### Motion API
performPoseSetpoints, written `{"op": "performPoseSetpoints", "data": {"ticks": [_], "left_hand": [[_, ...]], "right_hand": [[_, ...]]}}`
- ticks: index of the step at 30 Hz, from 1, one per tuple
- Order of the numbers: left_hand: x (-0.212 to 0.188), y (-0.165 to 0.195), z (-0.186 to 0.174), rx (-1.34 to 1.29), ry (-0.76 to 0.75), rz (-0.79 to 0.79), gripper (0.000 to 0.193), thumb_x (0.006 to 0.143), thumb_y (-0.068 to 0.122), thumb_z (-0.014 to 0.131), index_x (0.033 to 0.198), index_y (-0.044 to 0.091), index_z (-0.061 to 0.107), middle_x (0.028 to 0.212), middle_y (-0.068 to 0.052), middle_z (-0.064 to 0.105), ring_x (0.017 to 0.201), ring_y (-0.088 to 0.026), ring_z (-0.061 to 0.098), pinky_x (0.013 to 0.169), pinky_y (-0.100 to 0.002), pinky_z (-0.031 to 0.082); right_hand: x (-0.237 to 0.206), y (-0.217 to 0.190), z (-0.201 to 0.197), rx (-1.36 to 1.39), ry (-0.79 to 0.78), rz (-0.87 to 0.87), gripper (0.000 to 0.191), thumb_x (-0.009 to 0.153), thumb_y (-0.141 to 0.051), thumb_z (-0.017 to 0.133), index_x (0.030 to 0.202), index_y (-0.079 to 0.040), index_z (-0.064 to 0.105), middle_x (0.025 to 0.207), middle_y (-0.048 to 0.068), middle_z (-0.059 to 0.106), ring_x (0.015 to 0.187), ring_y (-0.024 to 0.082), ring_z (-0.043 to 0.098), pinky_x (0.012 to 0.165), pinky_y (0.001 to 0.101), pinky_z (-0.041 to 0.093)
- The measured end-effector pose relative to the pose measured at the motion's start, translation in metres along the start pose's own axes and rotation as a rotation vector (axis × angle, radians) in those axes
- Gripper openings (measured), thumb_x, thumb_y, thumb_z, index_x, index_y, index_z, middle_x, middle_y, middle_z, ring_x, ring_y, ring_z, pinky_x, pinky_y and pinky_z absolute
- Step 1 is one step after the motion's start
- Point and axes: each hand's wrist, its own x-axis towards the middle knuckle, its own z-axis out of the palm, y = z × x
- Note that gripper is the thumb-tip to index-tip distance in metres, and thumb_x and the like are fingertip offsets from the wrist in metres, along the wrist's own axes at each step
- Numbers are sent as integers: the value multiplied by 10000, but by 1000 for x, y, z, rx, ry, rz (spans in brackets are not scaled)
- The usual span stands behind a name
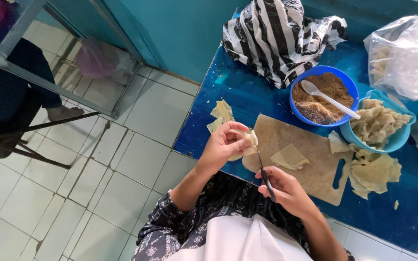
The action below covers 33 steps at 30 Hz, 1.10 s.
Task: The person sits at a blue table folding thin square pastry wrappers, pinching and rolling each wrapper by hand into a filled roll and setting it aside. They occasionally spoon a brown sugar mixture from a bowl onto a wrapper and, near the end, use scissors to trim a wrapper.
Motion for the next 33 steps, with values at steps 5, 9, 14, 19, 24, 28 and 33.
{"op": "performPoseSetpoints", "data": {"ticks": [5,9,14,19,24,28,33], "left_hand": [[4,6,-4,-15,-4,6,368,930,59,742,1266,30,597,948,-25,708,860,-75,677,732,-236,552],[4,14,-10,149,80,75,287,942,66,701,1222,12,661,957,-9,712,844,-56,673,755,-216,558],[-2,29,-5,354,197,131,167,981,104,677,1118,13,707,929,-26,750,832,-53,702,750,-212,562],[-3,25,30,409,29,121,155,972,125,723,1082,16,704,947,-37,753,864,-76,728,761,-226,582],[11,18,64,550,-209,419,101,952,96,752,1052,95,742,1048,-28,679,952,-121,683,800,-243,555],[14,17,79,666,-279,448,162,914,60,806,1048,152,807,949,-18,585,814,-140,619,691,-263,521],[4,15,85,493,-432,559,260,920,1,785,1132,151,767,1088,-26,592,946,-117,665,799,-261,587]], "right_hand": [[1,-6,8,-86,104,-22,259,906,-115,744,1132,-1,691,765,16,643,624,60,559,522,224,437],[2,-35,8,-158,178,44,309,876,-97,746,1162,-4,677,810,34,687,658,70,599,526,239,463],[-43,-88,-38,-867,333,-81,571,719,-120,835,1255,-150,640,1067,63,681,757,212,676,672,320,558],[-101,-78,-74,-1261,670,253,683,687,-150,811,1340,-213,623,1277,96,614,1191,314,607,929,432,521],[-105,-50,-113,-1273,767,405,867,672,-232,872,1477,-154,560,1424,164,534,1233,353,574,933,448,519],[-118,-42,-104,-1037,908,-50,602,861,-204,726,1439,-83,605,1434,195,578,1130,331,642,814,396,568],[-55,-12,-38,267,424,-185,371,1028,-211,495,1250,46,644,1087,132,768,951,223,763,857,347,615]]}}
